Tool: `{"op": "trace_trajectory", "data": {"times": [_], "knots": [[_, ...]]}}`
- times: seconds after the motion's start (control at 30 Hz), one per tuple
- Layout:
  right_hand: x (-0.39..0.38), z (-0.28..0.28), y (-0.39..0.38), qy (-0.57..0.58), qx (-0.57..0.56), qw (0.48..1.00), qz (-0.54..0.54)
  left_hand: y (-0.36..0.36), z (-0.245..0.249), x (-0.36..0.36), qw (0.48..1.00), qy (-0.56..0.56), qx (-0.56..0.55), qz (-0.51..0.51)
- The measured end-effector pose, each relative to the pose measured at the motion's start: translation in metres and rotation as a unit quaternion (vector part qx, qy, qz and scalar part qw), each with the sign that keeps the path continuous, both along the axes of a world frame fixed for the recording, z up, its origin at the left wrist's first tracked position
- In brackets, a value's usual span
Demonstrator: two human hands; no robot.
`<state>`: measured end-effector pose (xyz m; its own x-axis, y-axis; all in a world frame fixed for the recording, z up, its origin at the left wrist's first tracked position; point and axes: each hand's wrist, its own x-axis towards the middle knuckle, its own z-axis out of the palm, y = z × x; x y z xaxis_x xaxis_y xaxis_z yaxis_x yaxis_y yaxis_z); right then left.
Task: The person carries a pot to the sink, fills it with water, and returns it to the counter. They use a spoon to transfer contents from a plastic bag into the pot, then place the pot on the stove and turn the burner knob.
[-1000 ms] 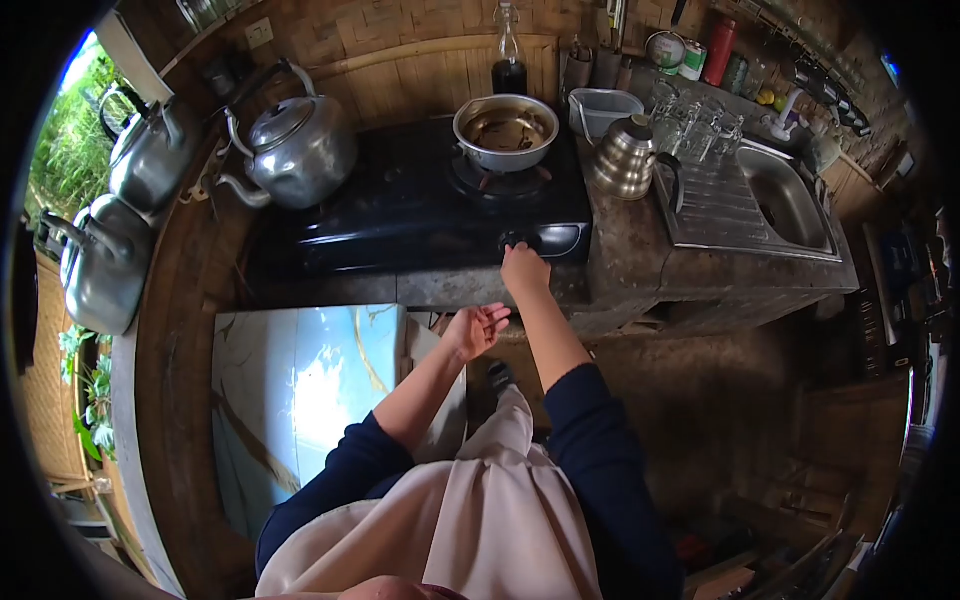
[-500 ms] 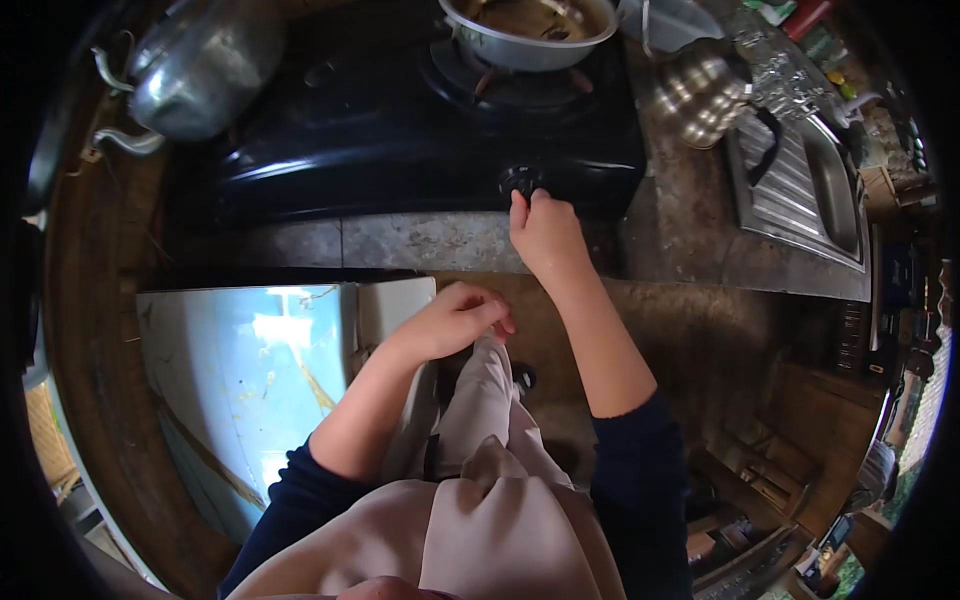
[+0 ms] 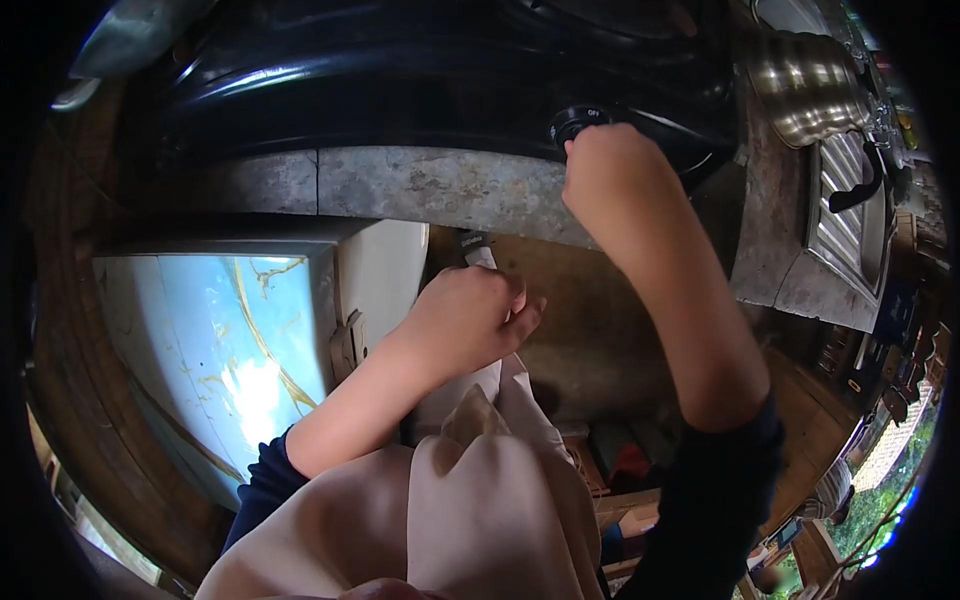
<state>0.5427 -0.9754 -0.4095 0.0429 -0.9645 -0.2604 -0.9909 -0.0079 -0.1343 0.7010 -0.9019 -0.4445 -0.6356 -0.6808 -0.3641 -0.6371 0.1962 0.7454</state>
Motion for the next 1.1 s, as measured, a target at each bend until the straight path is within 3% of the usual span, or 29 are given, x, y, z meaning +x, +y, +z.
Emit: {"op": "trace_trajectory", "data": {"times": [0.17,0.23,0.37,0.43,0.57,0.63,0.87,0.97,1.03,1.1], "knots": [[0.004,-0.004,-0.005,0.094,0.002,0.993,0.068,0.008,-0.001,-0.004,0.999,0.012,-0.032,0.005],[0.016,0.007,-0.014,0.181,0.171,0.968,0.023,0.01,0.0,-0.007,0.999,-0.01,-0.048,-0.02],[0.023,0.009,-0.016,0.201,0.164,0.964,0.06,0.016,0.0,-0.006,0.998,0.021,-0.06,-0.012],[0.031,0.01,-0.019,0.277,0.213,0.936,0.047,0.017,0.0,-0.005,0.998,0.021,-0.065,-0.005],[0.037,0.01,-0.021,0.287,0.213,0.934,0.024,0.02,-0.002,-0.004,0.998,0.033,-0.058,0.004],[0.037,0.01,-0.023,0.29,0.222,0.927,0.084,0.02,-0.002,-0.004,0.999,0.033,-0.042,0.007],[0.049,0.005,-0.029,0.337,0.253,0.905,0.055,0.02,0.003,-0.004,0.999,0.037,-0.003,-0.011],[0.052,0.003,-0.031,0.336,0.28,0.899,0.011,0.021,0.003,-0.004,0.999,0.043,0.001,-0.02],[0.044,-0.012,-0.032,0.282,0.219,0.928,-0.104,0.021,0.004,-0.005,0.999,0.038,0.018,-0.03],[0.052,-0.009,-0.027,0.295,0.201,0.932,-0.057,0.021,0.005,-0.004,0.999,0.039,0.019,-0.03]]}}
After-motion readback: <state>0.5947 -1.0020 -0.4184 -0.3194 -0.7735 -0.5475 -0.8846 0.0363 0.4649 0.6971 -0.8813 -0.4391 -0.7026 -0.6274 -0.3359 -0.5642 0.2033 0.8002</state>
